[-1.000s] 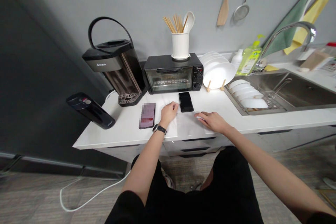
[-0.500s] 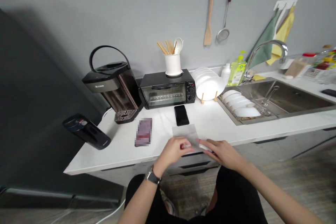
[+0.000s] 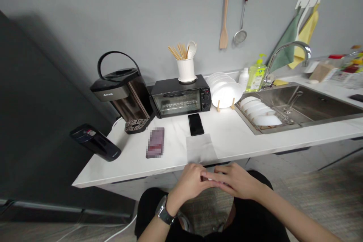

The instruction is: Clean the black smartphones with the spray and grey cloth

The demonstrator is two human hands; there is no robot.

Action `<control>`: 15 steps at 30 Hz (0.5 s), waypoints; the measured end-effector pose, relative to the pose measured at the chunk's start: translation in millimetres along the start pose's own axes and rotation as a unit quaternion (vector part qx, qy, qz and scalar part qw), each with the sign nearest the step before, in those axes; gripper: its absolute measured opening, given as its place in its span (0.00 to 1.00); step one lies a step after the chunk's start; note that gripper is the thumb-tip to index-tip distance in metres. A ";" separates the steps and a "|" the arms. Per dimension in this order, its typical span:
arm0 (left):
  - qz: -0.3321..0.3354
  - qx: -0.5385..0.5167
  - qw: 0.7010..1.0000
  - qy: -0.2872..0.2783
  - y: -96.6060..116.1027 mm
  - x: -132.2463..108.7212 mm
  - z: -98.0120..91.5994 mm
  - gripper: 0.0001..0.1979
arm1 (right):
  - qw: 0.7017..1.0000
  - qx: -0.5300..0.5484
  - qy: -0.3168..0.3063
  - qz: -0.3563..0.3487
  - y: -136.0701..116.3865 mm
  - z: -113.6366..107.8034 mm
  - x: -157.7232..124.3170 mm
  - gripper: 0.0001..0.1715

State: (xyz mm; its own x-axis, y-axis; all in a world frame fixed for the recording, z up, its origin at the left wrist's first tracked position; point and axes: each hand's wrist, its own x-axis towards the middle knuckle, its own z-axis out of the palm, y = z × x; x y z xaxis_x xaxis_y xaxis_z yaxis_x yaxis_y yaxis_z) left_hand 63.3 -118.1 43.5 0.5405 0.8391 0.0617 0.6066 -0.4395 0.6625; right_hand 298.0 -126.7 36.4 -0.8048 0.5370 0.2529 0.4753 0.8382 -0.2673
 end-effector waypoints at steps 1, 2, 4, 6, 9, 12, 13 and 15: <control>0.003 -0.009 1.000 0.000 -0.3 -1.1 -0.9 0.29 | 1.000 -0.003 0.000 0.000 0.3 -0.9 0.0 0.29; 0.007 -0.020 1.000 0.001 -0.7 -2.3 -1.7 0.28 | 1.000 -0.006 -0.001 0.002 0.2 -1.5 0.0 0.29; 0.015 -0.038 0.999 0.007 -1.3 -4.3 -2.8 0.27 | 1.000 -0.012 -0.003 0.007 -1.0 -1.5 -0.1 0.29; 0.021 -0.045 0.999 0.011 -1.1 -5.7 -2.7 0.25 | 1.000 -0.015 -0.008 0.012 -3.6 0.5 0.0 0.29; 0.021 -0.044 0.999 0.009 -0.4 -6.9 1.8 0.25 | 1.000 0.003 -0.008 0.017 -9.1 5.1 0.3 0.28; -0.002 -0.071 0.998 -0.003 -0.6 -8.8 10.2 0.26 | 0.998 0.051 -0.006 0.038 -15.9 8.4 0.5 0.27; -0.013 -0.083 0.996 -0.007 -0.8 -9.8 13.2 0.27 | 0.996 0.073 -0.006 0.048 -18.4 9.0 0.6 0.27; -0.031 -0.092 0.995 -0.014 -0.9 -12.3 18.6 0.26 | 0.991 0.115 -0.006 0.064 -23.5 10.4 0.9 0.25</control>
State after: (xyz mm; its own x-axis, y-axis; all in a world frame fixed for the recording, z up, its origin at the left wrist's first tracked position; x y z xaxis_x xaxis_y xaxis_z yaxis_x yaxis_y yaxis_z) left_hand 67.0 -134.0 28.3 0.5228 0.8525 -0.0023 0.5234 -0.3188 0.7902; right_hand 282.4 -146.9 33.2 -0.7483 0.6348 0.1926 0.4812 0.7192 -0.5011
